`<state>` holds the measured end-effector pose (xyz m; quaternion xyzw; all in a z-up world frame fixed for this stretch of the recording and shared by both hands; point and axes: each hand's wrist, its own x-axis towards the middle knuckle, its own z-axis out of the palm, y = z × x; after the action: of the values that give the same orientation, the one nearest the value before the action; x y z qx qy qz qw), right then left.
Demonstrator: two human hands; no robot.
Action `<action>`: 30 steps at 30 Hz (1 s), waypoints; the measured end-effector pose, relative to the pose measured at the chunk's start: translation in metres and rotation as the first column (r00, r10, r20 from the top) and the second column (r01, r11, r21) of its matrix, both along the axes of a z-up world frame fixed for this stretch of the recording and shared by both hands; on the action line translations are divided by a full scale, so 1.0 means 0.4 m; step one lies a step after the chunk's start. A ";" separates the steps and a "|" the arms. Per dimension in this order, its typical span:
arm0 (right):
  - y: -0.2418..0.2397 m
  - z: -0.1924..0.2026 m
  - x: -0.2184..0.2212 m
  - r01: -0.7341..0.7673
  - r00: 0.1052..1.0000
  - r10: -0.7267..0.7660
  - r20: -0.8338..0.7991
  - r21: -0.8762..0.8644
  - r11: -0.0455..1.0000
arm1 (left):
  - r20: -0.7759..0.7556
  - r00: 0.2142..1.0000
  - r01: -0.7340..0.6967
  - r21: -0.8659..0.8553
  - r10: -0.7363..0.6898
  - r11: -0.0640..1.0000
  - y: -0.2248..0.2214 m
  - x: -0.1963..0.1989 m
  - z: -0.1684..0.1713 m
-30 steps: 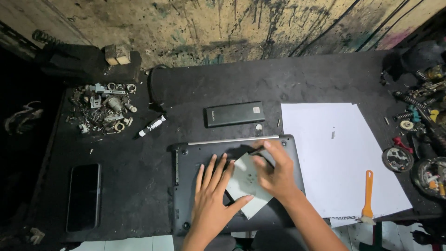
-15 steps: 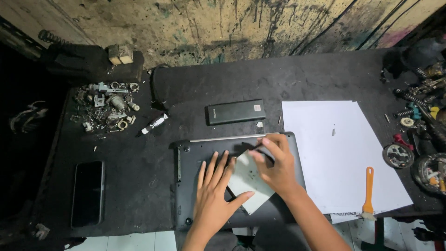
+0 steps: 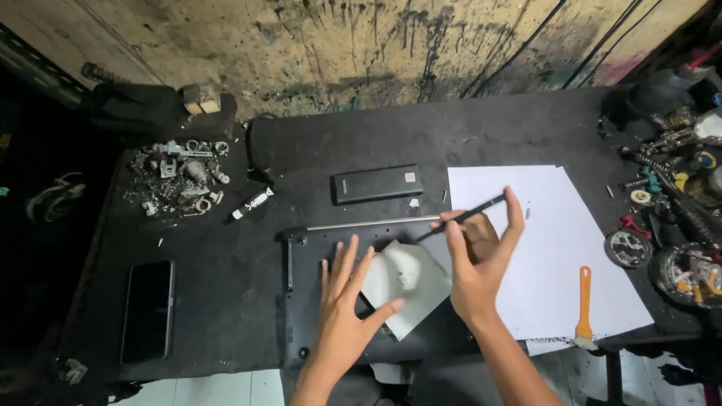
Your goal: Disassembling a laptop by unscrewing and removing the optical drive component on a repair bench.
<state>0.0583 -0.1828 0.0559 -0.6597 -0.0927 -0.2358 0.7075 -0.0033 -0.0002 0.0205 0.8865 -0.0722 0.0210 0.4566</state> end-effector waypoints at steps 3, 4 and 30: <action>-0.022 0.021 -0.041 0.023 1.000 -0.023 -0.015 0.004 1.000 | 0.193 0.964 -0.146 -0.190 0.182 0.971 -0.055 0.000 0.081; -0.029 0.029 -0.054 0.030 0.999 -0.030 -0.017 0.005 1.000 | 0.191 0.966 -0.139 -0.188 0.175 0.972 -0.073 0.003 0.098; -0.295 -0.044 -0.379 0.676 0.625 -0.530 -0.573 0.058 0.735 | -0.002 0.891 0.425 0.358 -0.454 0.831 -0.437 0.441 -0.061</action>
<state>-0.0932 -0.3010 0.0384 -0.5875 0.3634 -0.2839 0.6649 0.1731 -0.1752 -0.0039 0.9110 -0.2956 -0.0610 0.2811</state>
